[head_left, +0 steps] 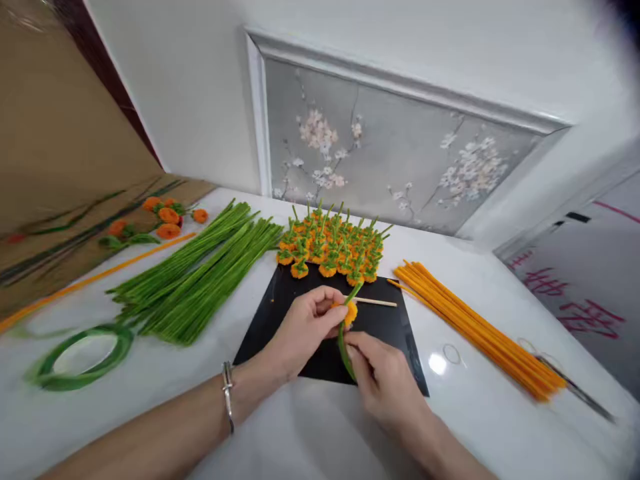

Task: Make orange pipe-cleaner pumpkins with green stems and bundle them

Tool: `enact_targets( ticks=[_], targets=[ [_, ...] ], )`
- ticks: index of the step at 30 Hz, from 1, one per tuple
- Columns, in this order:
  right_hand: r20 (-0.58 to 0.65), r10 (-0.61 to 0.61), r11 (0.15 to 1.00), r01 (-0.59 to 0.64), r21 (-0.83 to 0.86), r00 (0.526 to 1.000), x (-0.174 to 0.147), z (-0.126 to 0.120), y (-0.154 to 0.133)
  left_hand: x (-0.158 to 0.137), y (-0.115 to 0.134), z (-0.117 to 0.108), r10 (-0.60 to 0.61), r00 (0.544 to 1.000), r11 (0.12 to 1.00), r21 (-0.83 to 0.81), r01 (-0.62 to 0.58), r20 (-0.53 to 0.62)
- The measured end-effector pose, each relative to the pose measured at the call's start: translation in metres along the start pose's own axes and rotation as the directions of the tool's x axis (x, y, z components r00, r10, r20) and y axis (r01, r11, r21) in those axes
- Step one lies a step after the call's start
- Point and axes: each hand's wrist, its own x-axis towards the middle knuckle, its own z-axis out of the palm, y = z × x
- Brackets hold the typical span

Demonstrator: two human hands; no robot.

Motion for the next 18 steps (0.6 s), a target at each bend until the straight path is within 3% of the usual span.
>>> enact_targets(
  ticks=[5, 9, 11, 12, 14, 15, 18],
  targets=[
    [0.154, -0.008, 0.999, 0.001, 0.042, 0.988, -0.006, -0.002, -0.012, 0.003, -0.001, -0.002, 0.012, 1.0, 0.999, -0.042, -0.013, -0.026],
    [0.303, -0.139, 0.99, 0.122, 0.073, 0.943, -0.008, -0.006, -0.016, 0.003, -0.002, -0.002, 0.019, 0.999, 1.0, -0.012, -0.019, -0.028],
    [0.187, -0.216, 0.976, 0.209, 0.055, 0.958, -0.006, -0.013, -0.011, 0.003, -0.003, -0.003, 0.026, 0.999, 1.0, 0.002, -0.026, 0.032],
    [0.055, -0.219, 0.976, 0.22, -0.006, 0.974, -0.004, -0.018, -0.007, 0.002, -0.003, -0.003, 0.021, 0.997, 1.0, 0.008, -0.022, 0.069],
    [-0.169, -0.271, 0.945, 0.23, -0.231, 0.948, -0.001, -0.028, 0.002, 0.001, -0.003, -0.003, -0.006, 0.989, 0.999, 0.034, 0.001, 0.15],
    [-0.189, -0.323, 0.909, 0.248, -0.337, 0.927, 0.001, -0.032, 0.006, 0.001, -0.004, -0.002, -0.02, 0.982, 0.999, 0.053, 0.01, 0.19],
    [-0.048, -0.414, 0.806, 0.342, -0.483, 0.909, 0.004, -0.039, 0.013, 0.001, -0.005, -0.002, -0.05, 0.961, 0.996, 0.087, 0.028, 0.27]
  ],
)
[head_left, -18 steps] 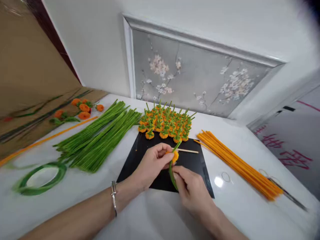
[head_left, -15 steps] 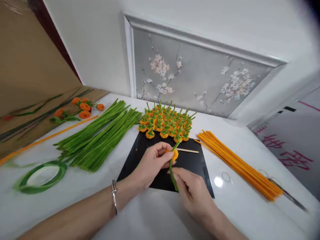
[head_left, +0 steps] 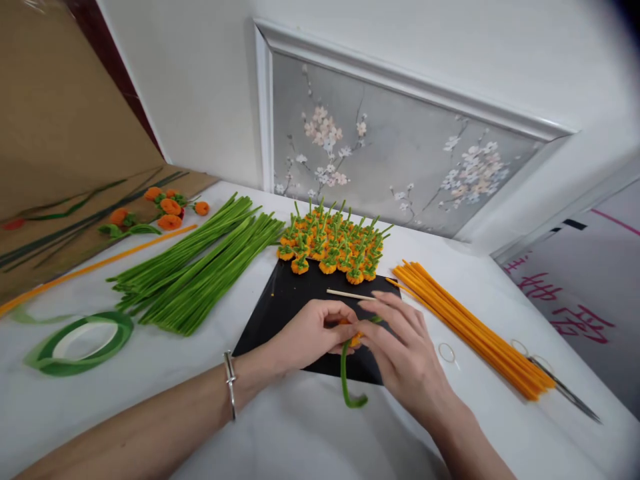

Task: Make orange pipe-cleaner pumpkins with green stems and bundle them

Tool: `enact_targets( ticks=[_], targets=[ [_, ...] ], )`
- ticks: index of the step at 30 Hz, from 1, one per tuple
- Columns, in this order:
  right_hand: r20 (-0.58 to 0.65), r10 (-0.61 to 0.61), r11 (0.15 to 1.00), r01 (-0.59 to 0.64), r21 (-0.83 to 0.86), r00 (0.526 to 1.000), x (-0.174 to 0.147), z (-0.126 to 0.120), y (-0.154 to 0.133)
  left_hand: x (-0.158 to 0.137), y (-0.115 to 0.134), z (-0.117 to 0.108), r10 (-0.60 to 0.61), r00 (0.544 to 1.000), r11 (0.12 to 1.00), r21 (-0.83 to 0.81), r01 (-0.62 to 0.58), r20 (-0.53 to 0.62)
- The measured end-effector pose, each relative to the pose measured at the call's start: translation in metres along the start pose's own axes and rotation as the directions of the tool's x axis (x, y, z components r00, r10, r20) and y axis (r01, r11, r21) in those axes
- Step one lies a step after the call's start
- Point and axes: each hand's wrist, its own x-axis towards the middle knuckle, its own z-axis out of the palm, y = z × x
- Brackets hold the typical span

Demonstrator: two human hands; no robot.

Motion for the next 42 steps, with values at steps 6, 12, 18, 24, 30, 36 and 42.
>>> enact_targets(
  ticks=[6, 12, 18, 24, 30, 36, 42],
  targets=[
    [-0.022, -0.076, 0.982, 0.071, -0.176, 0.997, 0.0, 0.0, -0.003, 0.001, 0.001, -0.001, -0.07, 0.997, 0.997, -0.012, 0.071, 0.033],
    [0.168, -0.197, 0.961, 0.225, -0.164, 0.966, 0.002, -0.002, -0.006, -0.001, 0.002, -0.003, -0.103, 0.989, 0.993, 0.068, 0.096, 0.103],
    [0.148, -0.18, 0.969, 0.202, -0.144, 0.972, 0.003, -0.001, -0.008, -0.002, 0.003, -0.002, -0.087, 0.992, 0.996, 0.019, 0.086, 0.092],
    [-0.007, -0.047, 0.991, 0.045, -0.128, 0.999, -0.006, 0.012, -0.008, -0.002, 0.004, 0.003, 0.032, 0.999, 0.999, 0.034, -0.032, 0.0],
    [-0.23, 0.081, 0.988, -0.108, -0.108, 0.97, -0.005, 0.025, -0.011, -0.007, -0.007, 0.023, 0.17, 0.962, 0.979, -0.078, -0.191, -0.214],
    [-0.288, 0.27, 0.96, -0.234, 0.153, 0.919, -0.004, 0.023, -0.007, -0.014, 0.004, 0.025, 0.064, 0.984, 0.899, -0.418, -0.128, -0.163],
    [-0.309, 0.315, 0.935, -0.237, 0.265, 0.897, -0.008, 0.02, -0.006, -0.012, 0.012, 0.005, -0.16, 0.983, 0.864, -0.468, 0.185, 0.094]
  ],
)
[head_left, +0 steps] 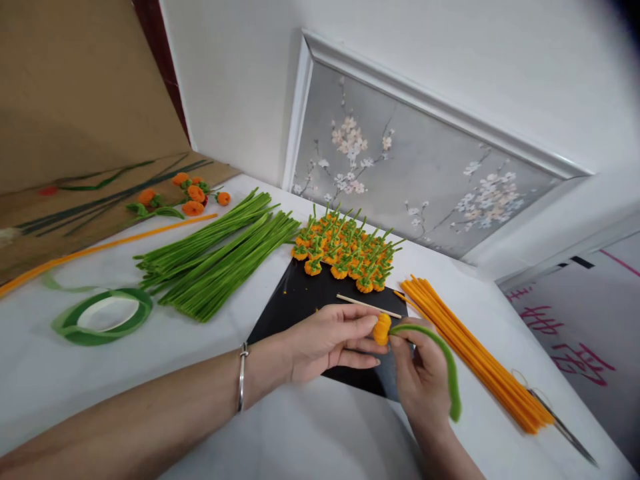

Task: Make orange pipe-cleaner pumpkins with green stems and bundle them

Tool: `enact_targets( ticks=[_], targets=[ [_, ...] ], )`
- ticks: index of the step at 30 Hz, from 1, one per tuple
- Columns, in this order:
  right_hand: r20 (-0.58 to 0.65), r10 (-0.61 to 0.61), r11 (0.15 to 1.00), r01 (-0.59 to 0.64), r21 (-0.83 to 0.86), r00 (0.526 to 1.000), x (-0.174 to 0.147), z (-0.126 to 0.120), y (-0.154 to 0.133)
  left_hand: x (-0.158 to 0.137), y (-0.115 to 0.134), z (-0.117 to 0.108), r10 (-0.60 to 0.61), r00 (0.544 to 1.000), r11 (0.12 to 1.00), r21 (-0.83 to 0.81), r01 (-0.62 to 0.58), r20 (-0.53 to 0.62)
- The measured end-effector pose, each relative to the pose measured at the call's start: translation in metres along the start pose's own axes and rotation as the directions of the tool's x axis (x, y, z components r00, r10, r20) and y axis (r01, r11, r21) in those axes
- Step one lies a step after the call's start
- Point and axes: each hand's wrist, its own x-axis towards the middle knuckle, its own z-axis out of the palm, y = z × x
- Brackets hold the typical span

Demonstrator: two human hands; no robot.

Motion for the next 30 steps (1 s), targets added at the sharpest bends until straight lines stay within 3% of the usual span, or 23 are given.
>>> enact_targets(
  ticks=[3, 7, 9, 12, 14, 16, 18, 20, 22, 24, 26, 30],
  targets=[
    [0.037, -0.075, 0.997, 0.076, -0.023, 0.996, 0.0, -0.001, 0.002, 0.002, 0.0, -0.006, 0.043, 0.996, 0.997, 0.055, -0.047, 0.072],
    [0.105, -0.114, 0.993, 0.117, -0.025, 0.988, 0.003, -0.004, 0.004, 0.005, -0.002, -0.006, 0.23, 0.967, 0.91, 0.327, -0.255, 0.111],
    [0.135, -0.026, 1.0, 0.027, -0.007, 0.991, 0.002, -0.004, 0.004, 0.006, -0.003, -0.005, 0.306, 0.942, 0.83, 0.447, -0.334, 0.137],
    [0.156, 0.194, 0.977, -0.205, 0.06, 0.969, -0.002, -0.003, -0.001, 0.003, -0.006, -0.003, 0.412, 0.891, 0.663, 0.609, -0.435, 0.188],
    [0.191, 0.372, 0.901, -0.403, 0.162, 0.908, -0.004, -0.001, -0.006, 0.0, -0.008, -0.002, 0.507, 0.826, 0.457, 0.735, -0.501, 0.248],
    [0.276, 0.52, 0.756, -0.585, 0.292, 0.809, -0.006, 0.003, -0.01, -0.004, -0.01, -0.001, 0.562, 0.758, 0.264, 0.798, -0.543, 0.33],
    [0.373, 0.604, 0.582, -0.709, 0.397, 0.705, -0.006, 0.006, -0.012, -0.005, -0.01, -0.001, 0.578, 0.724, 0.187, 0.802, -0.567, 0.377],
    [0.454, 0.634, 0.434, -0.774, 0.462, 0.626, -0.006, 0.008, -0.013, -0.005, -0.009, 0.001, 0.576, 0.749, 0.264, 0.793, -0.549, 0.327],
    [0.494, 0.633, 0.346, -0.789, 0.508, 0.596, -0.005, 0.01, -0.013, -0.002, -0.007, 0.002, 0.528, 0.823, 0.475, 0.731, -0.49, 0.208],
    [0.5, 0.624, 0.332, -0.783, 0.525, 0.6, -0.004, 0.009, -0.011, 0.001, -0.005, 0.004, 0.439, 0.892, 0.689, 0.597, -0.412, 0.109],
    [0.486, 0.61, 0.408, -0.774, 0.485, 0.626, -0.001, 0.005, -0.009, 0.004, -0.003, 0.005, 0.383, 0.922, 0.795, 0.486, -0.363, 0.062],
    [0.318, 0.564, 0.708, -0.644, 0.289, 0.762, 0.003, -0.006, -0.005, 0.007, -0.001, 0.004, 0.386, 0.923, 0.821, 0.459, -0.34, -0.006]
  ],
)
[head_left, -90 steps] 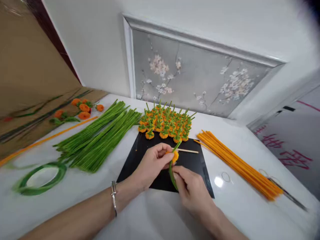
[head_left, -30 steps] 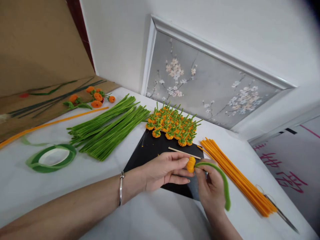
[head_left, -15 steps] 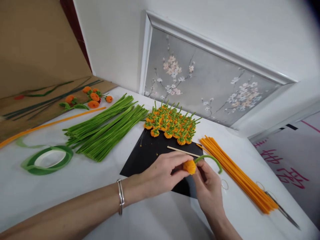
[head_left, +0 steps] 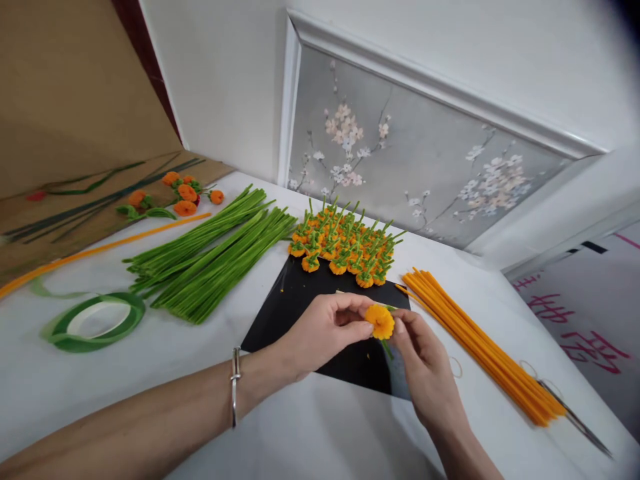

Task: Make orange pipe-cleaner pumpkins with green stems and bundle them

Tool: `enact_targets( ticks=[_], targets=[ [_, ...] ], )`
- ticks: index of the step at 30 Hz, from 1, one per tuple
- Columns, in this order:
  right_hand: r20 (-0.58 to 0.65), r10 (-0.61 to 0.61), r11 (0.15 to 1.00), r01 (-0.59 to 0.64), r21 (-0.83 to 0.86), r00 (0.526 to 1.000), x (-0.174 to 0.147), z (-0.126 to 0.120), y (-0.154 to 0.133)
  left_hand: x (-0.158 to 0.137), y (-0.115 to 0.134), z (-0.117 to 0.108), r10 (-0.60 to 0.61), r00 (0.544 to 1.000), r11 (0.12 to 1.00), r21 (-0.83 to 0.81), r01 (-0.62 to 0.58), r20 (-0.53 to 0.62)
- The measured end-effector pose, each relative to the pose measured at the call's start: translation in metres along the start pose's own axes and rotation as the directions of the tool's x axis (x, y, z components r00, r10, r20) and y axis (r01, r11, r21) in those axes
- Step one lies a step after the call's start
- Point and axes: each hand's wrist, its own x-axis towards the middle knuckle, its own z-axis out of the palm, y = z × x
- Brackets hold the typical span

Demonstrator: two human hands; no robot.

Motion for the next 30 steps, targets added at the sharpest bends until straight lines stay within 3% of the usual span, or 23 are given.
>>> enact_targets(
  ticks=[3, 9, 12, 16, 24, 30],
  targets=[
    [-0.064, -0.159, 0.977, 0.148, -0.152, 0.985, 0.0, -0.005, -0.002, 0.001, -0.004, -0.001, 0.03, 0.999, 0.995, 0.092, -0.027, -0.039],
    [0.103, -0.273, 0.879, 0.292, -0.377, 0.956, -0.002, -0.003, -0.006, -0.003, -0.011, 0.0, 0.111, 0.994, 0.956, 0.27, -0.111, 0.018],
    [0.135, -0.372, 0.777, 0.388, -0.495, 0.918, -0.003, -0.003, -0.006, -0.003, -0.013, 0.0, 0.112, 0.993, 0.947, 0.3, -0.114, 0.026],
    [0.162, -0.527, 0.616, 0.506, -0.604, 0.834, -0.005, -0.002, -0.008, -0.002, -0.013, 0.001, 0.092, 0.995, 0.951, 0.292, -0.102, 0.047],
    [0.239, -0.491, 0.569, 0.516, -0.64, 0.838, -0.004, 0.0, -0.013, -0.004, -0.016, 0.003, 0.062, 0.998, 0.949, 0.309, -0.069, 0.03],
    [0.258, -0.496, 0.476, 0.508, -0.718, 0.829, -0.006, 0.005, -0.002, -0.005, -0.02, 0.009, 0.045, 0.999, 0.954, 0.296, -0.044, 0.002]
  ],
)
